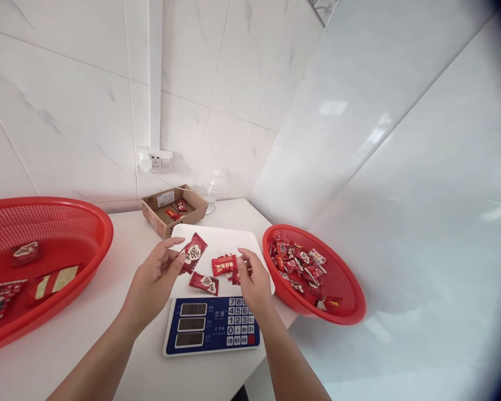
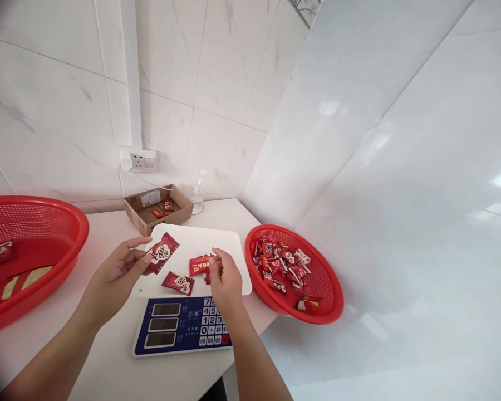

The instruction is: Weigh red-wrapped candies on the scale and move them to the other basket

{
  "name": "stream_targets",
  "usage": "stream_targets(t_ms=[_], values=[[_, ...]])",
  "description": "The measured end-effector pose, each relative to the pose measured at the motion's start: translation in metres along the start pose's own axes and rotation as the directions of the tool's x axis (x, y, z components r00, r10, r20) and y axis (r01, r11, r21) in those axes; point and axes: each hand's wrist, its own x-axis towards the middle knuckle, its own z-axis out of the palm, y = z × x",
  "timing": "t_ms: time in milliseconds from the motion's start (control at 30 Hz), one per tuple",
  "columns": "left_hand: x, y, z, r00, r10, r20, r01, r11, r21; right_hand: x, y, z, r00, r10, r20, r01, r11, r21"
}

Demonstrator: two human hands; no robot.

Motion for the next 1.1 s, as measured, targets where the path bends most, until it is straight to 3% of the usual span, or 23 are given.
stream_targets(t_ms=[167,267,400,567,700,867,1100], values=[[0.0,0.0,-0.002,1.0,-0.007,0.008,0.007,1.0,0.011,0.002,0.012,0.003,0.985,-0.167,0.038,0.172,0.96,-0.221],[0.0,-0.001,-0.002,1.0,-0.007,0.012,0.007,1.0,0.015,-0.004,0.017,0.0,0.989,-0.133,0.07,0.147,0.947,-0.286],[0.0,-0.003,-0.002,1.0,0.008,0.014,-0.008,1.0,0.013,-0.014,0.019,0.004,0.966,-0.046,0.254,0.135,0.928,-0.347],[0.0,-0.004,-0.001,1.0,0.01,0.025,-0.01,1.0,-0.014,-0.022,0.015,0.009,0.937,-0.051,0.346,0.163,0.939,-0.303],[0.0,-0.003,-0.002,1.0,0.023,0.017,-0.023,1.0,0.017,-0.023,0.019,0.0,0.963,-0.057,0.265,0.135,0.948,-0.287],[0.0,-0.003,-0.005,1.0,0.022,0.016,-0.022,1.0,-0.003,-0.03,0.029,-0.023,0.996,-0.067,0.064,0.081,0.964,-0.252],[-0.002,0.002,-0.008,0.995,0.092,-0.026,-0.092,0.996,-0.014,-0.043,0.037,-0.045,0.988,-0.103,-0.117,0.073,0.969,-0.237]])
